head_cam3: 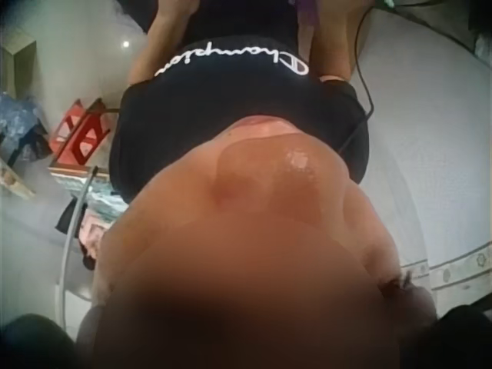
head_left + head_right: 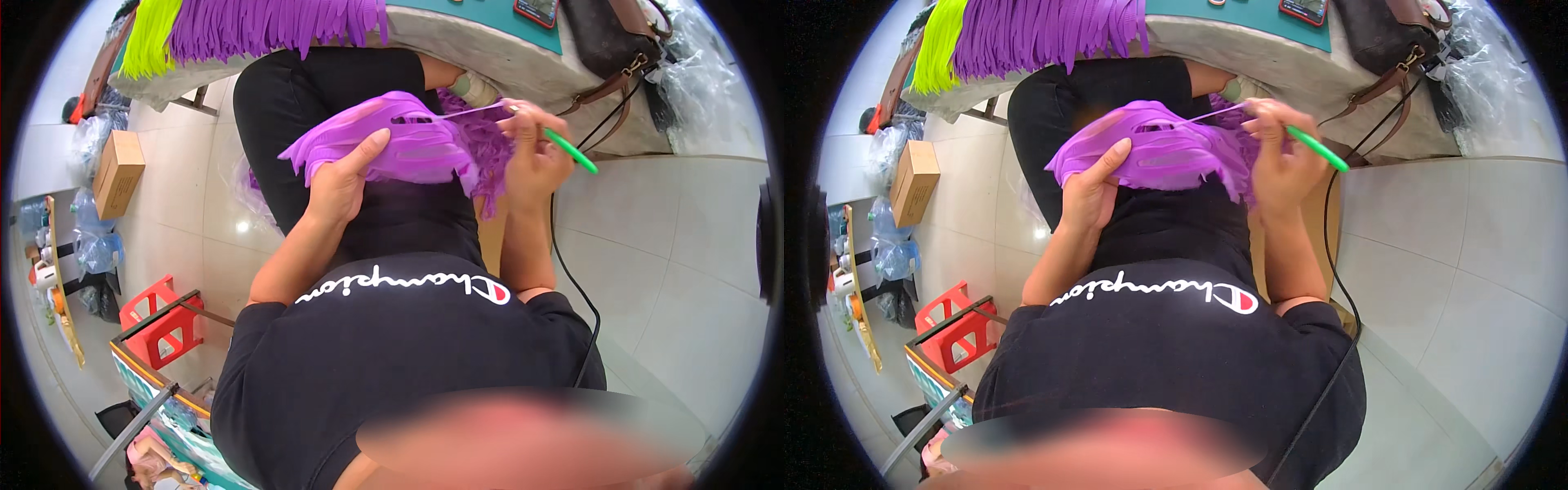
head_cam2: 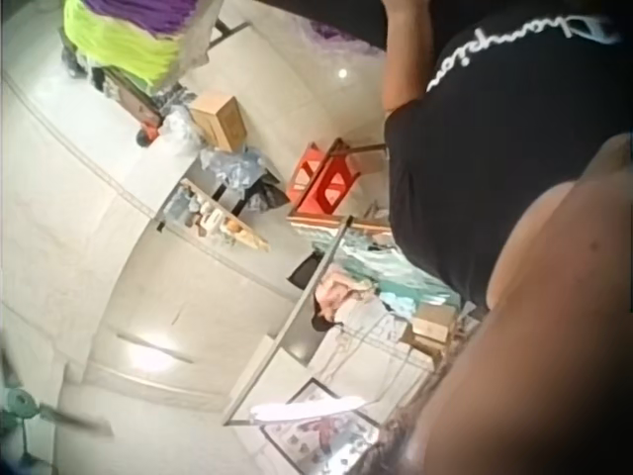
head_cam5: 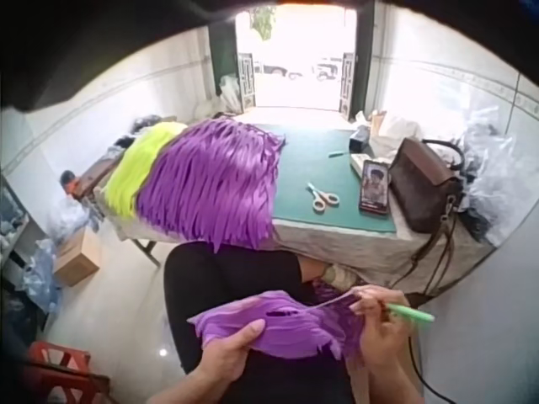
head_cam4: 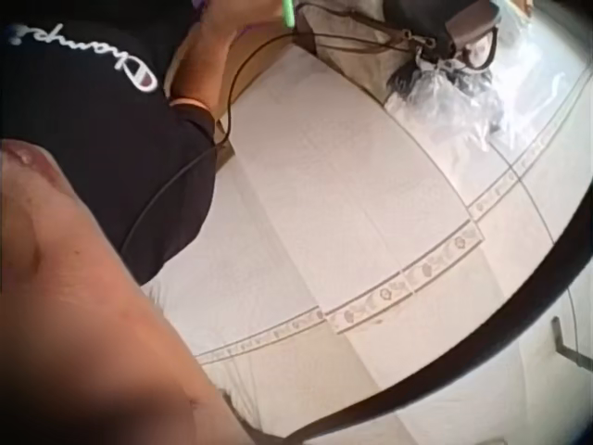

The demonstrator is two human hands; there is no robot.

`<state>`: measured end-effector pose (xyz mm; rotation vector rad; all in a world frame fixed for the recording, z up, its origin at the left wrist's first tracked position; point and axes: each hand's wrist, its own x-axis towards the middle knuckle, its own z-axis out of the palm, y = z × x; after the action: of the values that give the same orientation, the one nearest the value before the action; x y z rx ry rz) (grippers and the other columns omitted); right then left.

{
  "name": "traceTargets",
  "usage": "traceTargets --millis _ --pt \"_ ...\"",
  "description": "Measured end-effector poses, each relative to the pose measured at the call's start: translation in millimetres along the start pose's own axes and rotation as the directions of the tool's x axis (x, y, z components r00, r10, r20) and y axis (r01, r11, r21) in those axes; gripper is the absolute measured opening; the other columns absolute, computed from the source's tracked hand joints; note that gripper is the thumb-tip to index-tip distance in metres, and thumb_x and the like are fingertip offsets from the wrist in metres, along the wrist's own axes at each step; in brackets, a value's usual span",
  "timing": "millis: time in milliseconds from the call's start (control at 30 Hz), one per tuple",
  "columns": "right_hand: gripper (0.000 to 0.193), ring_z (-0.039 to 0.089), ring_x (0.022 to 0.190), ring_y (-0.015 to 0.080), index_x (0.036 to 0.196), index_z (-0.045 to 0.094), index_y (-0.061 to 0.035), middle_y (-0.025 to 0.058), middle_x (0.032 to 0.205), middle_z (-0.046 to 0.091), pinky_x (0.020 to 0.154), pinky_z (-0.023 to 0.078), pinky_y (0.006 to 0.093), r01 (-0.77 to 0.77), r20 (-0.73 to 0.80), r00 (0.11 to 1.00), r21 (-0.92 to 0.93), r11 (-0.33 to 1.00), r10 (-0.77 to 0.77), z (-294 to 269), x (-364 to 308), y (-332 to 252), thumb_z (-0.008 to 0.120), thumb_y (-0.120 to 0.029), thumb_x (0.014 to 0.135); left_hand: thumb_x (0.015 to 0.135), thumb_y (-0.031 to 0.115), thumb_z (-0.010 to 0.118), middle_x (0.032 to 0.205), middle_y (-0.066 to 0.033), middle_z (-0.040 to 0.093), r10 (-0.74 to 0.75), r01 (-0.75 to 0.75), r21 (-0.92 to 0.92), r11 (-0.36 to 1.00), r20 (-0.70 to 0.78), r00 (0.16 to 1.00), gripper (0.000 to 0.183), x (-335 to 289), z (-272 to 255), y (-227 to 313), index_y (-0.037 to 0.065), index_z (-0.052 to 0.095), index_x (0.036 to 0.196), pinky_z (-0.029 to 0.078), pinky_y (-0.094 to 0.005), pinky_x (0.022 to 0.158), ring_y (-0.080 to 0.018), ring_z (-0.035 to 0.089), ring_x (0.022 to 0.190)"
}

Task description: The recorder is using a crochet hook to weave or hook strands through a purple mesh material.

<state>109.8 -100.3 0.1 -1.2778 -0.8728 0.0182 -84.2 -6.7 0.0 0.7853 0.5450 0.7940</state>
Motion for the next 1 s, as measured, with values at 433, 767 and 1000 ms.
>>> traceTargets --millis 433,767,1000 --pt "0.007 0.063 0.083 0.0196 0.094 0.06 0.0023 0.0154 0.095 0.064 0.075 0.052 0.0297 -0.263 0.425 0.893 0.223 0.939 0.149 1 -16 -7 0.058 -0.004 0.091 0.087 0.005 0.064 0.113 -0.01 0.062 -0.101 0.106 -0.067 0.992 0.074 0.992 0.035 -5 9 -7 0.0 0.056 0.12 0.044 -0.0329 0.094 -0.0188 0.059 0.104" --pt "0.012 0.063 0.09 0.0214 0.098 0.058 0.0025 0.0168 0.099 0.063 0.08 0.051 0.0313 -0.443 0.488 0.849 0.453 0.774 0.2 39 -33 3 0.057 -0.009 0.093 0.087 0.005 0.063 0.11 -0.007 0.06 -0.046 0.049 -0.213 0.976 0.021 0.999 0.031 -3 8 -14 0.005 0.053 0.116 0.046 -0.0337 0.092 -0.0182 0.058 0.103" --pt "0.009 0.063 0.089 0.0213 0.094 0.062 0.0023 0.0165 0.099 0.063 0.08 0.049 0.0297 -0.061 0.416 0.909 0.221 0.973 -0.037 32 -35 13 0.061 -0.005 0.089 0.081 -0.002 0.068 0.106 -0.0055 0.059 0.051 -0.056 -0.031 0.998 -0.122 0.991 0.041 0 4 -24 0.006 0.052 0.118 0.048 -0.0298 0.087 -0.0159 0.059 0.098"
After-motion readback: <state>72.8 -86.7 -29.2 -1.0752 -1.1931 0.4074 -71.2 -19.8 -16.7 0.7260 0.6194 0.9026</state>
